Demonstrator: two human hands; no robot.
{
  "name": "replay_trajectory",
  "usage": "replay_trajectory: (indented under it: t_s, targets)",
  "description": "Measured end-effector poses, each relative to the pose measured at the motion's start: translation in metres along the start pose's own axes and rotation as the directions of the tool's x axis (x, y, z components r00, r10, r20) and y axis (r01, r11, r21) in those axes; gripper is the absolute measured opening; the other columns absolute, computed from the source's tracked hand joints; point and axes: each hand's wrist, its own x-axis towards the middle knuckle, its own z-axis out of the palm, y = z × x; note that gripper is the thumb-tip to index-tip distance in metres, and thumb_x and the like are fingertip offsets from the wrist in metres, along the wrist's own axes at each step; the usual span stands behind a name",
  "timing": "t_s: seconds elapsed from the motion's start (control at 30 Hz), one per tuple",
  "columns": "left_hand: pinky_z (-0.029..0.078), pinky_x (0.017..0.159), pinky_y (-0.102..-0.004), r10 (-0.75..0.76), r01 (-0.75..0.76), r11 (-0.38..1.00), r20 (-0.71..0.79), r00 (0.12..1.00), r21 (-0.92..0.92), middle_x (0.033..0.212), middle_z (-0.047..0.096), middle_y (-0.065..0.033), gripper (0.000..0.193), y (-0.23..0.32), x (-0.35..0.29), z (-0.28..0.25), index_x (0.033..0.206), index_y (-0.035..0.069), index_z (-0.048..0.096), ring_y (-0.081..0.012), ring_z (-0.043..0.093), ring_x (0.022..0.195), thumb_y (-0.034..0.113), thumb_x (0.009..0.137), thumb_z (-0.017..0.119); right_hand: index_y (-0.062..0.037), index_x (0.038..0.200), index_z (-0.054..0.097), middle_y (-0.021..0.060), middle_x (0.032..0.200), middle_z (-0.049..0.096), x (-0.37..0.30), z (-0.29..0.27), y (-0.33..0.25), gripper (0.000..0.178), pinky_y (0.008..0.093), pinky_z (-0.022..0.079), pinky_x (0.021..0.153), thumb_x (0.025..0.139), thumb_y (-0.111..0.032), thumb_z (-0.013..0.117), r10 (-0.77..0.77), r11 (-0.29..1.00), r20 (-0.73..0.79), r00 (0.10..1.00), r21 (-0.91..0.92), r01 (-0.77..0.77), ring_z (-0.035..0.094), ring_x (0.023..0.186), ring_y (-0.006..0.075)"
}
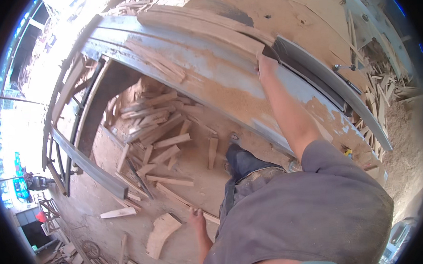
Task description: The person picks up wooden planks from the floor, places them on a workbench, and repeatedly lifts and repositions them. The person also uses a tape measure to measure a plank and continues handling the wood pieces.
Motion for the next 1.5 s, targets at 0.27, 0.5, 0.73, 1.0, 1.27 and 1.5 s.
replay_trajectory:
  t_s: [0.27, 0.5, 0.73, 1.0, 1.27, 1.5]
  targets:
    - [0.055, 0.100, -0.0436, 0.364, -0.415, 0.894, 0.262, 0.894, 0.172, 0.123, 0.071, -0.0296, 0.056, 0.184, 0.089, 0.024, 0.141, -0.006, 0.059, -0.0385, 0.071, 0.118, 0.019, 0.092, 0.072, -0.0031, 0.096, 0.081, 0.0235, 0.088, 0.074, -0.073, 0.009, 0.035, 0.030, 0.0480, 0.054, 0.077, 0.092, -0.031, 0.070, -0.530, 0.714, 0.057, 0.846, -0.509, 0.481, 0.071, 0.085, 0.0419]
    - [0.055, 0.099, -0.0407, 0.631, -0.633, 0.774, 0.065, 0.773, 0.027, 0.122, 0.072, -0.0280, 0.047, 0.353, 0.174, -0.018, 0.135, -0.008, 0.062, -0.0367, 0.071, 0.119, 0.011, 0.093, 0.070, 0.0019, 0.127, 0.070, 0.0190, 0.113, 0.071, -0.123, 0.003, 0.062, 0.049, 0.0496, 0.050, 0.096, 0.083, -0.018, 0.077, -0.585, 0.653, 0.144, 0.798, -0.500, 0.569, 0.064, 0.107, 0.0403]
    - [0.051, 0.102, -0.0430, 0.810, -0.833, 0.547, -0.200, 0.552, -0.084, 0.122, 0.073, -0.0245, 0.036, 0.533, 0.255, -0.017, 0.127, -0.007, 0.069, -0.0379, 0.069, 0.115, 0.010, 0.095, 0.068, 0.0039, 0.140, 0.057, 0.0228, 0.126, 0.061, -0.147, 0.003, 0.057, 0.067, 0.0540, 0.042, 0.106, 0.081, -0.018, 0.079, -0.687, 0.489, 0.253, 0.681, -0.531, 0.692, 0.055, 0.118, 0.0436]
    - [0.036, 0.120, -0.0485, 0.995, -0.976, 0.058, 0.072, 0.075, 0.209, 0.152, 0.052, -0.0242, 0.064, 0.767, 0.350, 0.012, 0.147, 0.001, 0.055, -0.0424, 0.044, 0.144, 0.008, 0.086, 0.073, 0.0082, 0.145, 0.046, 0.0311, 0.140, 0.050, -0.156, 0.026, 0.073, 0.079, 0.0586, 0.038, 0.110, 0.082, -0.027, 0.078, -0.640, 0.381, 0.204, 0.740, -0.753, 0.537, 0.046, 0.126, 0.0512]
    - [0.031, 0.126, -0.0433, 0.818, -0.863, -0.370, 0.561, -0.128, 0.343, 0.163, 0.044, -0.0160, 0.080, 0.901, 0.440, 0.096, 0.156, 0.013, 0.049, -0.0330, 0.036, 0.154, 0.014, 0.081, 0.079, 0.0072, 0.141, 0.046, 0.0295, 0.135, 0.052, -0.154, 0.036, 0.074, 0.075, 0.0594, 0.039, 0.109, 0.083, -0.031, 0.075, -0.568, 0.322, 0.180, 0.803, -0.849, 0.418, 0.048, 0.122, 0.0497]
    - [0.041, 0.120, -0.0438, 0.635, -0.875, -0.355, 0.772, 0.033, 0.329, 0.151, 0.057, -0.0147, 0.086, 0.954, 0.430, 0.068, 0.156, 0.017, 0.050, -0.0324, 0.049, 0.144, 0.026, 0.079, 0.087, 0.0067, 0.140, 0.045, 0.0280, 0.134, 0.052, -0.158, 0.041, 0.073, 0.074, 0.0592, 0.040, 0.107, 0.081, -0.027, 0.075, -0.562, 0.331, 0.138, 0.816, -0.866, 0.375, 0.048, 0.121, 0.0492]
